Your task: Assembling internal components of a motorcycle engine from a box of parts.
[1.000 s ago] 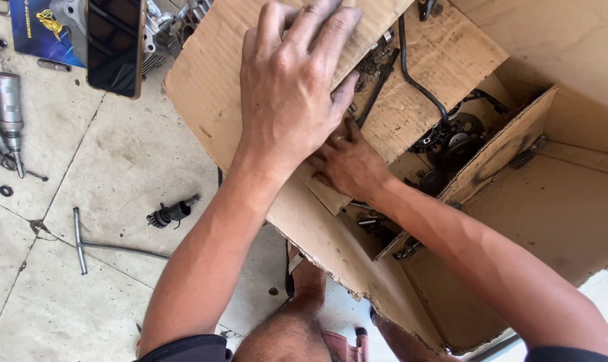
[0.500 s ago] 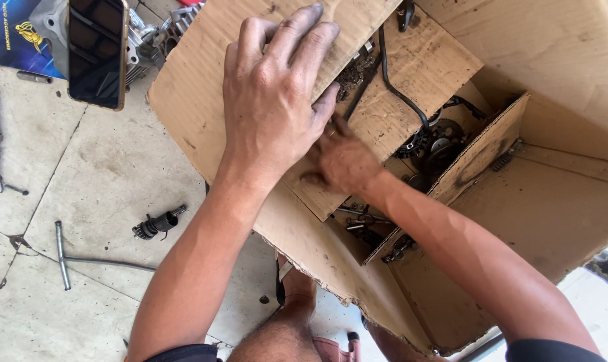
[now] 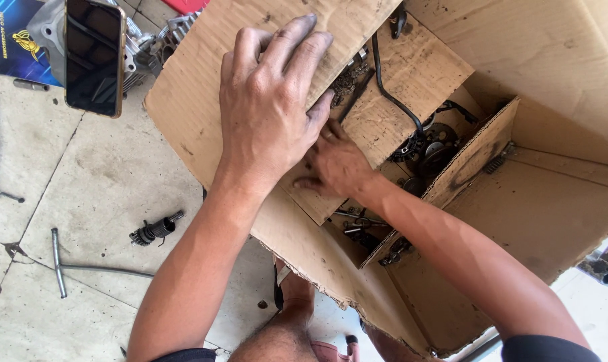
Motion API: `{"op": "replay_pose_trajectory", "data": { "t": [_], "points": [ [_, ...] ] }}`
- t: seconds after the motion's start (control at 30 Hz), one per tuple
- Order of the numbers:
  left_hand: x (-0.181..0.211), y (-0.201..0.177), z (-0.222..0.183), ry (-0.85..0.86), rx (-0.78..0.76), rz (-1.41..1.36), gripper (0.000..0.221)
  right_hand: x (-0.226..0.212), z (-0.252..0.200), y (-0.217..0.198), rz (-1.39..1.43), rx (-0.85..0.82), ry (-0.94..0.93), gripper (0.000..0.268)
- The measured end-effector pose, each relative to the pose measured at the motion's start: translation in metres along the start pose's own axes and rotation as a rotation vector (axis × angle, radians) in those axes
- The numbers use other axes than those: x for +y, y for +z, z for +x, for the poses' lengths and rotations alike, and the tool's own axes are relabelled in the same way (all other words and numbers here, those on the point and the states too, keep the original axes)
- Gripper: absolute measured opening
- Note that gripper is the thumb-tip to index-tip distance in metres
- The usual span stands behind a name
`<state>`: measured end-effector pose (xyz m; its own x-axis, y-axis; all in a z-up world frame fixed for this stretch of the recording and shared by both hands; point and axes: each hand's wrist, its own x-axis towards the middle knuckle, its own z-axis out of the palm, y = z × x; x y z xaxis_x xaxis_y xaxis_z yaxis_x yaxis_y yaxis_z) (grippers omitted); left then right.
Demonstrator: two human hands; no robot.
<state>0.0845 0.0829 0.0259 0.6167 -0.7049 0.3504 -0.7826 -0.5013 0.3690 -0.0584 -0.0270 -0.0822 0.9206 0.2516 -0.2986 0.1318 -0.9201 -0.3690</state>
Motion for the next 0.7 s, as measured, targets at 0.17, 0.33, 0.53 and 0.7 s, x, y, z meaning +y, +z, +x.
{"op": "replay_pose_trajectory", "data": {
  "t": [0.17, 0.33, 0.53, 0.7],
  "points": [
    [-0.002, 0.000, 0.001, -0.009, -0.002, -0.010, 0.061, -0.006, -0.030, 0.011, -0.180, -0.018, -0.135, 0.079],
    [0.001, -0.005, 0.000, -0.022, -0.006, -0.029, 0.060, 0.019, -0.020, -0.003, -0.155, 0.083, -0.047, 0.067],
    [-0.001, -0.002, 0.002, -0.002, -0.001, -0.016, 0.060, 0.046, -0.007, -0.016, -0.292, -0.047, 0.236, 0.093],
    [0.002, -0.006, 0.002, -0.013, -0.001, -0.011, 0.062, 0.009, -0.025, -0.015, -0.383, -0.054, 0.135, 0.096]
  ]
}}
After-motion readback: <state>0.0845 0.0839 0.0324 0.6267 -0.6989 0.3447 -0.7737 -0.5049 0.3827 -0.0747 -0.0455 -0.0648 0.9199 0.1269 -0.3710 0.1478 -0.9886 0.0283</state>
